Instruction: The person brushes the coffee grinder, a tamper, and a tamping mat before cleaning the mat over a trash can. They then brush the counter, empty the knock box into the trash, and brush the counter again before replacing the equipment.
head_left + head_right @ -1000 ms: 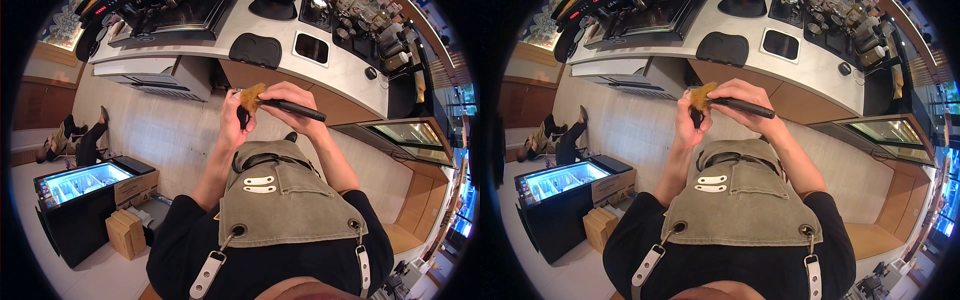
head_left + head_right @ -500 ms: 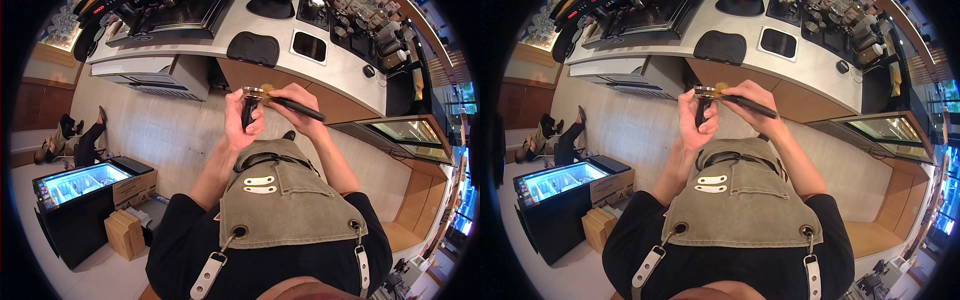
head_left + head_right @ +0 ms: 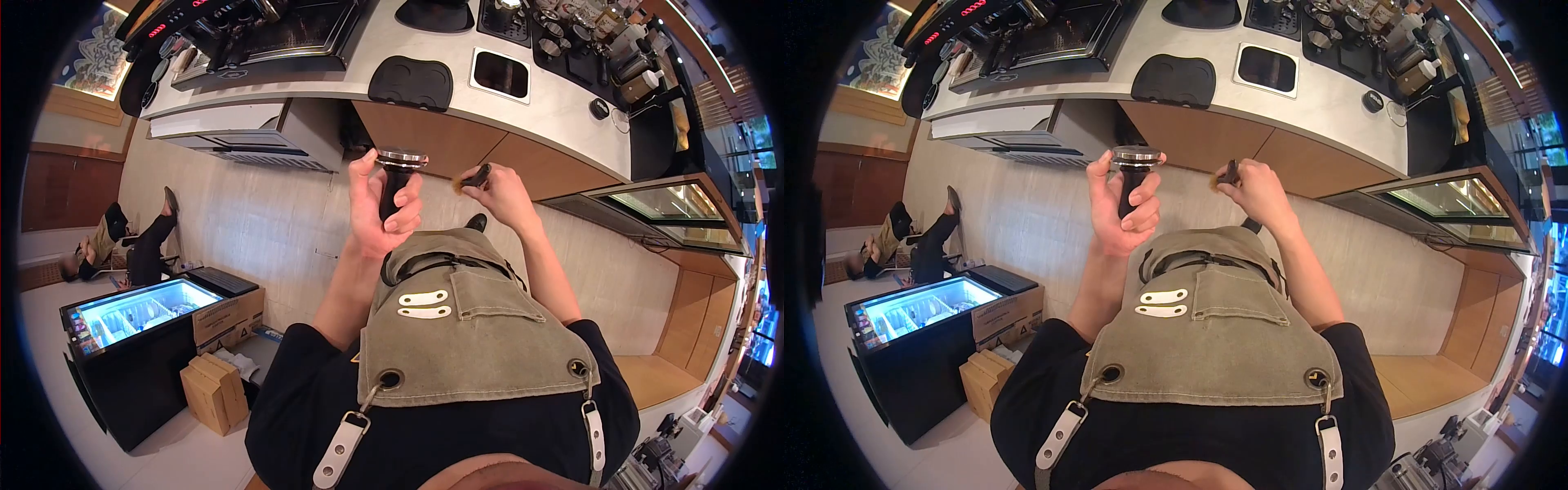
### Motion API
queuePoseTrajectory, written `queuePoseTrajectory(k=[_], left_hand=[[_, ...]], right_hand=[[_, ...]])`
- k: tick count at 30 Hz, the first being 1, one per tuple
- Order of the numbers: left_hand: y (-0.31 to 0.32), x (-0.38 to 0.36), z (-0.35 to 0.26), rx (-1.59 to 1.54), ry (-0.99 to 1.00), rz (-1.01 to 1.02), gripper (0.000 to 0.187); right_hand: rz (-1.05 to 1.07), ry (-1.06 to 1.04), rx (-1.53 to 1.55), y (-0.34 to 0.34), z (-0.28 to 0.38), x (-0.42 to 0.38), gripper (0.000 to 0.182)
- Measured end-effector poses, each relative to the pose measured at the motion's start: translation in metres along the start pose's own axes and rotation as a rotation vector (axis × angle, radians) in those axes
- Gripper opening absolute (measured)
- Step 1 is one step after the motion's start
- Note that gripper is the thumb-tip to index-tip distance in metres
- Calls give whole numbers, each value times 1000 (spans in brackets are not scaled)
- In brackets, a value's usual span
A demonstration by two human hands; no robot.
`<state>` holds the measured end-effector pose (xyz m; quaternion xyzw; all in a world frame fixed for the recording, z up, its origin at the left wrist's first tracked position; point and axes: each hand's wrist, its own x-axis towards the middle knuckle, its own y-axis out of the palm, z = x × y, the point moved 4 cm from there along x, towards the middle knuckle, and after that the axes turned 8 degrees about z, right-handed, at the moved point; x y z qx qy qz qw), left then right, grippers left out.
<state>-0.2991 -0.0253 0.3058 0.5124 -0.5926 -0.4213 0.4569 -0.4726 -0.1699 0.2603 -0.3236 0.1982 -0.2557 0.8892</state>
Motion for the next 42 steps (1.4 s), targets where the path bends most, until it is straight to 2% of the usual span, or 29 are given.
queuePoseTrajectory(k=[2, 5, 8, 11, 14, 17, 20, 27, 33, 35, 37, 40, 42], left_hand=[[3, -2, -3, 63, 7, -26, 73], [5, -3, -10, 411, 119, -195, 69], [13, -3, -10, 612, 204, -479, 67], [4, -9, -13, 677, 249, -429, 62], [-9, -14, -19, 630, 200, -297, 67], [-16, -11, -21, 334, 194, -216, 63], [-17, -11, -20, 352, 188, -354, 58], [-24, -12, -17, 386, 177, -277, 49], [-21, -9, -14, 331, 173, -256, 41], [-20, -6, -12, 290, 155, -256, 35], [-23, -5, -10, 364, 189, -317, 31], [-13, -6, -11, 611, 265, -367, 28], [-6, -6, -15, 739, 298, -373, 25]], right_hand=[[-28, 28, 28, 2, 6, -7, 24], [-100, -10, 200, 8, 3, -13, 24], [-173, -87, 389, 9, 7, -20, 24], [-235, -215, 425, 0, 23, -25, 24], [-277, -323, 452, -10, 45, -29, 24], [-308, -401, 473, -17, 62, -32, 25], [-364, -485, 460, -21, 75, -34, 26], [-411, -598, 437, -21, 93, -31, 30], [-479, -576, 459, -18, 99, -23, 30], [-501, -683, 403, -20, 109, -22, 31], [-487, -796, 277, -24, 123, -18, 33], [-342, -746, 182, -21, 130, -10, 34], [-342, -754, 146, -21, 130, -6, 33]])
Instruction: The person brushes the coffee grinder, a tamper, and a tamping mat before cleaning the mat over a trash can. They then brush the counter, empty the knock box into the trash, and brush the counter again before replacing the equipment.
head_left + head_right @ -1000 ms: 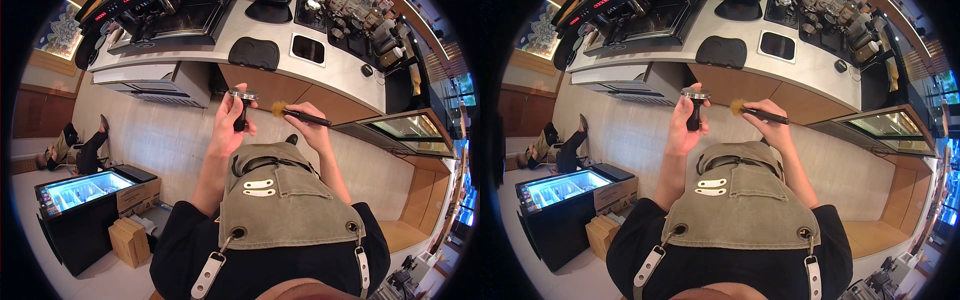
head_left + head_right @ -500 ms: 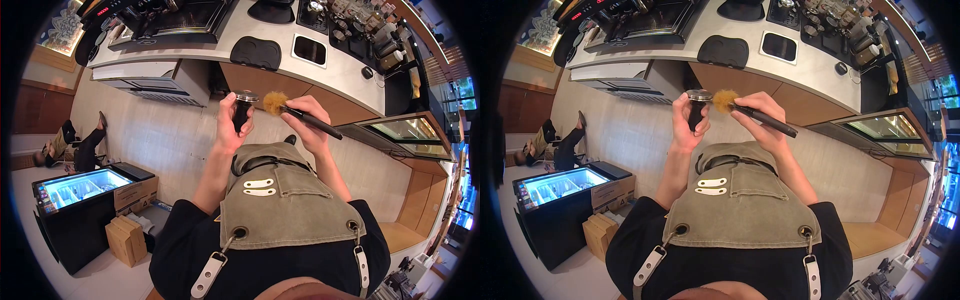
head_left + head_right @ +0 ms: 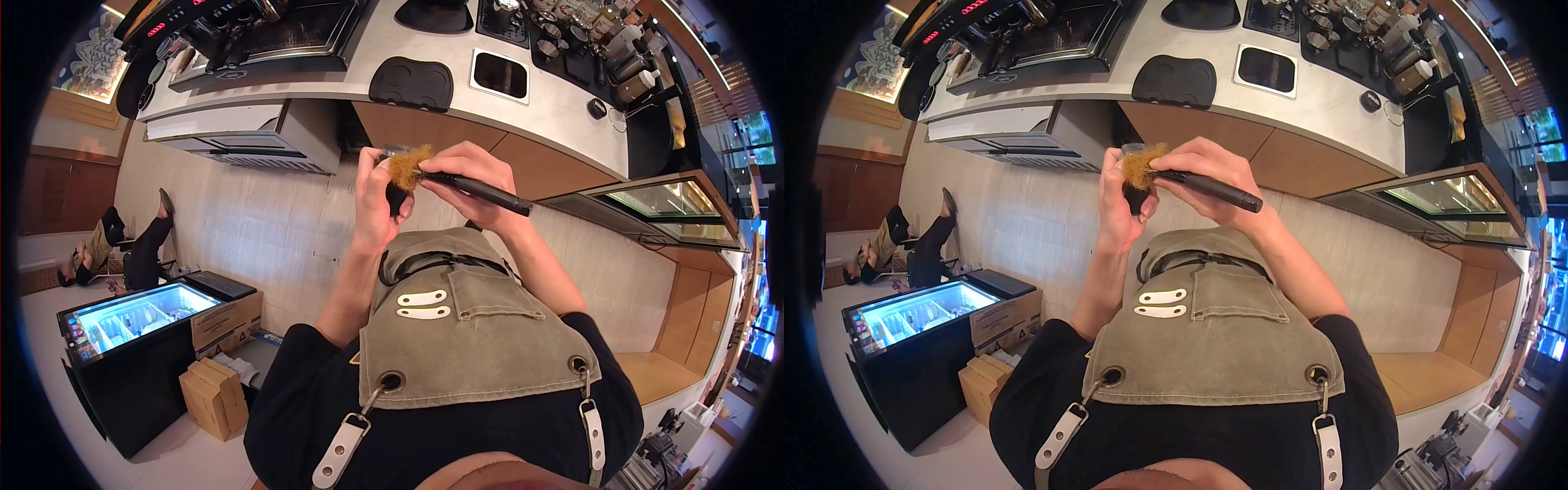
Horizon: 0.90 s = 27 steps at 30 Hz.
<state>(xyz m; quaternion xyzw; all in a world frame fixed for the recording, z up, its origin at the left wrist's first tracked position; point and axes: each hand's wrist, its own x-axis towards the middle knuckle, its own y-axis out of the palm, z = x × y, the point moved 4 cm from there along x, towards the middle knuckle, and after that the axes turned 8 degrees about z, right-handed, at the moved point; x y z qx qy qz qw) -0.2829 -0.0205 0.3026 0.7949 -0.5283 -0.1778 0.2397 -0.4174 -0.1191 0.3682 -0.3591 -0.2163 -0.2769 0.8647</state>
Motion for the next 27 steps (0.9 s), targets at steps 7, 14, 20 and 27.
queuePoseTrajectory(k=[7, 14, 20, 27], left_hand=[[-4, 4, 11, -259, -79, 83, 33], [27, -6, -7, -1121, -287, 459, 70], [30, -2, -11, -1278, -313, 533, 70], [40, 0, -13, -1192, -294, 502, 58]], right_hand=[[37, 18, -33, 3, -30, -9, 34], [235, 456, 154, 6, -85, -50, 24], [-108, 53, 128, -41, -30, -13, 28], [-31, 45, 101, -39, -8, 4, 29]])
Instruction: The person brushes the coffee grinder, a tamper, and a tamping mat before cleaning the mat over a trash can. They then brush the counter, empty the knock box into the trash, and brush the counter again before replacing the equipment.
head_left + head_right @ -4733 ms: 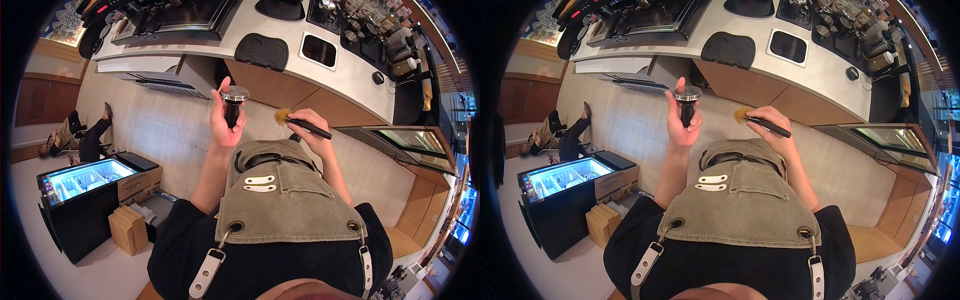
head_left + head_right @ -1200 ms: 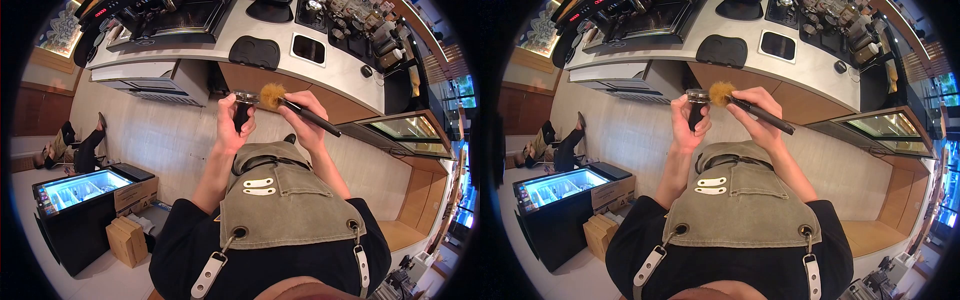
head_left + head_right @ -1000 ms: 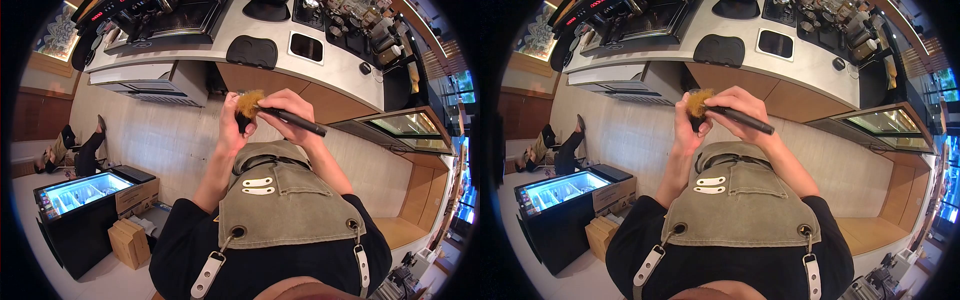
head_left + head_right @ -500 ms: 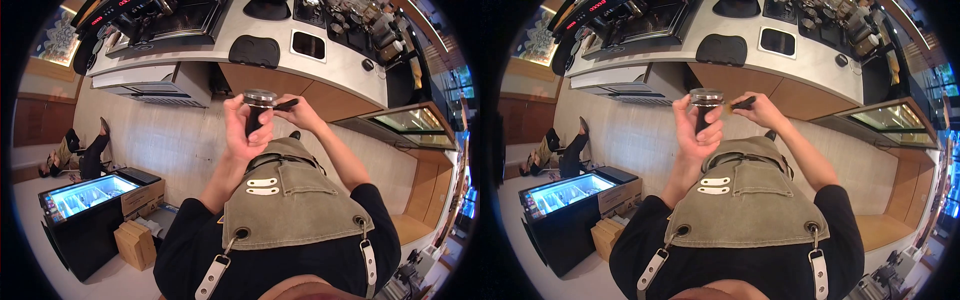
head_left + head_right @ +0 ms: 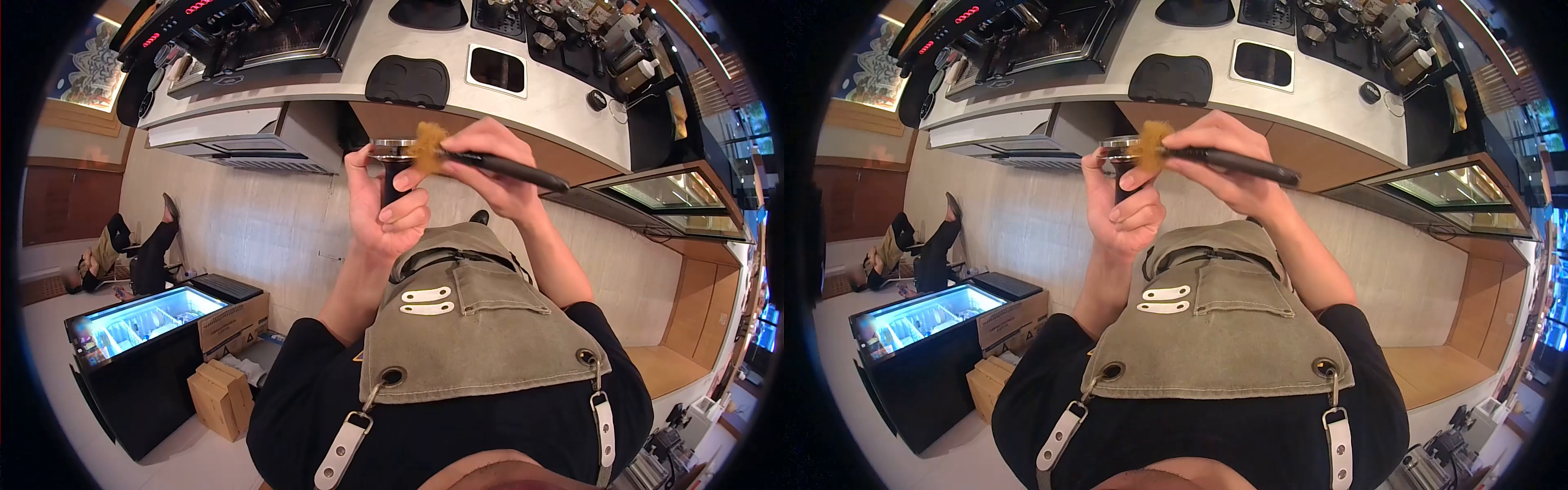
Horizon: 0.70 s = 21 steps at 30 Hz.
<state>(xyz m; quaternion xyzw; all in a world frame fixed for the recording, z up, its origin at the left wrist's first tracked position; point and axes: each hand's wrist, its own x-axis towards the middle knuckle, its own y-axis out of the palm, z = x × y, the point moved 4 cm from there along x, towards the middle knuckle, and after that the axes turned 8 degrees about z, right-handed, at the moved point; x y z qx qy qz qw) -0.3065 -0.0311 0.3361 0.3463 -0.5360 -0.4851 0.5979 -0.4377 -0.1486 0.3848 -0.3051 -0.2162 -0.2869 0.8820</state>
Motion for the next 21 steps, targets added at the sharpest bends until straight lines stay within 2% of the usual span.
queuePoseTrajectory(k=[1, 2, 3, 4, 7, 8, 11, 12, 13, 15, 18, 21], left_hand=[[2, -2, 0, 54, 9, -37, 57], [1, -6, -2, 220, 34, -107, 55], [0, -11, -4, 387, 58, -174, 52], [0, -13, -7, 553, 84, -240, 49], [9, -16, -15, 1051, 252, -165, 35], [10, -15, -17, 1115, 257, -209, 28], [8, -10, -16, 1355, 241, -313, 34], [4, -11, -17, 1364, 217, -318, 34], [-6, -17, -20, 1372, 187, -323, 35], [-23, -21, -26, 1390, 129, -319, 35], [-26, -27, -31, 1437, 166, -364, 36], [-39, -30, -34, 1443, 161, -411, 34]], right_hand=[[45, 78, -37, 4, -7, 0, 29], [133, 228, -137, 0, -20, -1, 26], [192, 286, -151, -8, -38, -6, 24], [134, 372, -3, -19, -46, -8, 24], [5, 542, 305, -52, -35, -1, 24], [2, 479, 355, -57, -19, 6, 25], [107, 291, 435, -33, 21, 25, 27], [370, 267, 142, -15, 10, 33, 31], [318, 347, 121, 1, -8, 38, 38], [554, 587, -249, -8, -82, 45, 28], [314, 551, 57, -23, -44, 54, 28], [255, 407, 402, 8, -19, 38, 30]])
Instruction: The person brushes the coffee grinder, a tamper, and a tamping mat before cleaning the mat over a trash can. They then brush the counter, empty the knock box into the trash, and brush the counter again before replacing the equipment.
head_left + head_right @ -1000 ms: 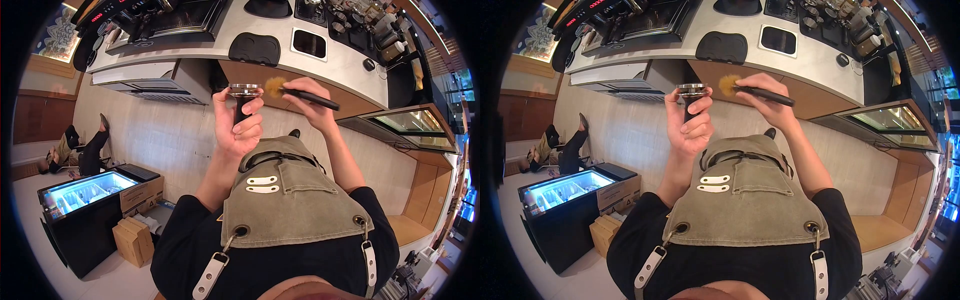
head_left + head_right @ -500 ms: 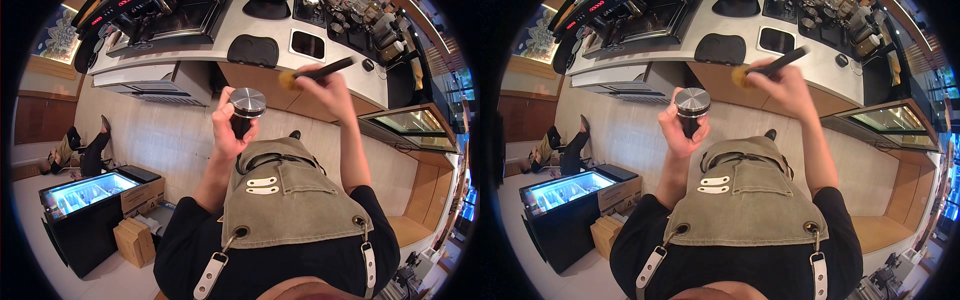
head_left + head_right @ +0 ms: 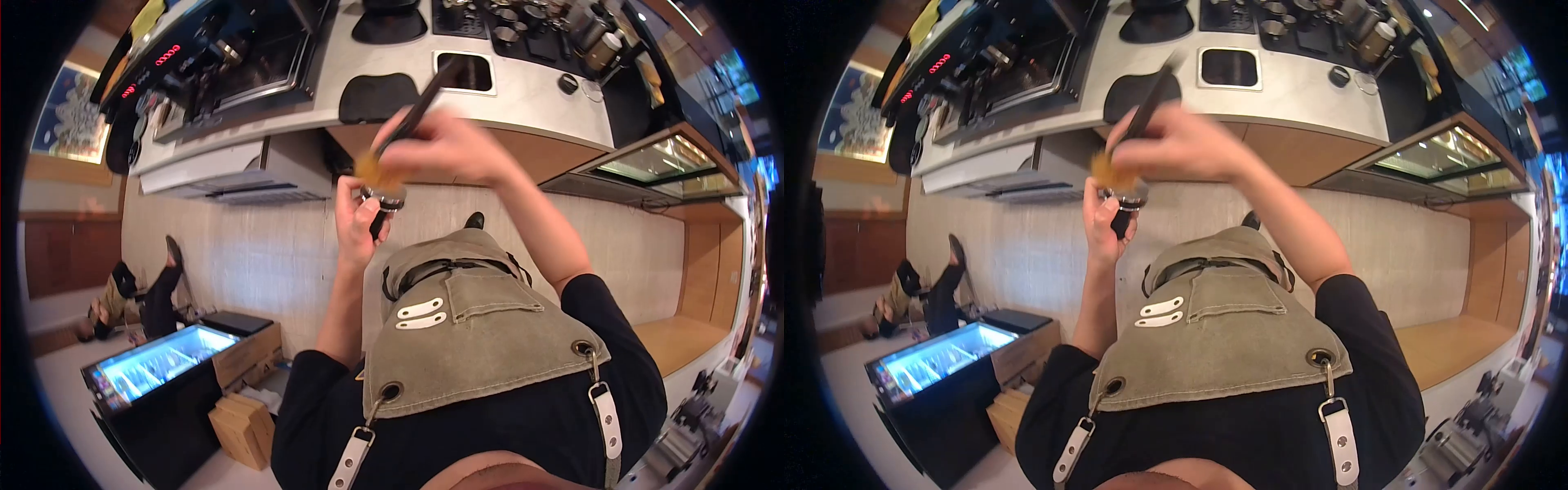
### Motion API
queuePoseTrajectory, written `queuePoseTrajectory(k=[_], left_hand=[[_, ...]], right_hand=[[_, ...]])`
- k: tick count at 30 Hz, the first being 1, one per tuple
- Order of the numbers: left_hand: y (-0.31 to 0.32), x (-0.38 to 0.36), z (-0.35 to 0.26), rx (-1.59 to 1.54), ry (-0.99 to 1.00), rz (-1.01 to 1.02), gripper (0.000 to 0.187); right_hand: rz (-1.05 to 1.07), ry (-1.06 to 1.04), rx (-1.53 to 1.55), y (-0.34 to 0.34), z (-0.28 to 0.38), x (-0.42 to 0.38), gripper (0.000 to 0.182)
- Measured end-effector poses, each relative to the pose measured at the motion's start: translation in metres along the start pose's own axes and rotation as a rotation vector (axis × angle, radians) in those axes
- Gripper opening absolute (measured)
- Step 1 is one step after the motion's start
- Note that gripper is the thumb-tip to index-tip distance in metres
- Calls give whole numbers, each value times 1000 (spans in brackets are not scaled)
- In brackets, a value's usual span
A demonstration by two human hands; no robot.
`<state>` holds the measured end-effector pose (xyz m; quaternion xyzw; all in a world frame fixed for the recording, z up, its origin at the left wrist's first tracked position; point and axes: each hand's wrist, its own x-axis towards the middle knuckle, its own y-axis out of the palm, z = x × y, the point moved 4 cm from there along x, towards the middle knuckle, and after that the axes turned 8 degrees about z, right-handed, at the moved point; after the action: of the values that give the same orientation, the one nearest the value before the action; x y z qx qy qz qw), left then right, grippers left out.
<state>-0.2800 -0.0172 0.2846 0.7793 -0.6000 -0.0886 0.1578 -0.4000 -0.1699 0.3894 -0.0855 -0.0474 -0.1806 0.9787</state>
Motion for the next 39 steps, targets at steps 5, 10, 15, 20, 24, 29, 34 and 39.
queuePoseTrajectory(k=[5, 10, 15, 20, 24, 29, 34, 39], left_hand=[[-6, -4, 35, 185, -292, -62, 31], [-6, 11, 81, 311, -499, -41, 47], [50, 90, 91, 572, -444, 166, 48], [152, 231, 116, 1020, -127, 414, 29], [244, 348, 148, 1260, 135, 614, 28], [298, 455, 215, 1337, 136, 623, 33], [314, 480, 240, 1280, 184, 539, 44], [281, 425, 220, 780, 166, 257, 55]], right_hand=[[314, 427, -913, -25, -220, -50, 30], [-106, 567, -114, -26, -258, -184, 29], [-518, 539, -56, -49, -266, -266, 30], [-767, 420, -22, -112, -255, -295, 27], [-938, 360, 13, -168, -235, -315, 25], [-999, 410, -51, -216, -222, -338, 24], [-957, 404, -111, -246, -205, -345, 25], [-894, 322, -117, -263, -207, -320, 29]])
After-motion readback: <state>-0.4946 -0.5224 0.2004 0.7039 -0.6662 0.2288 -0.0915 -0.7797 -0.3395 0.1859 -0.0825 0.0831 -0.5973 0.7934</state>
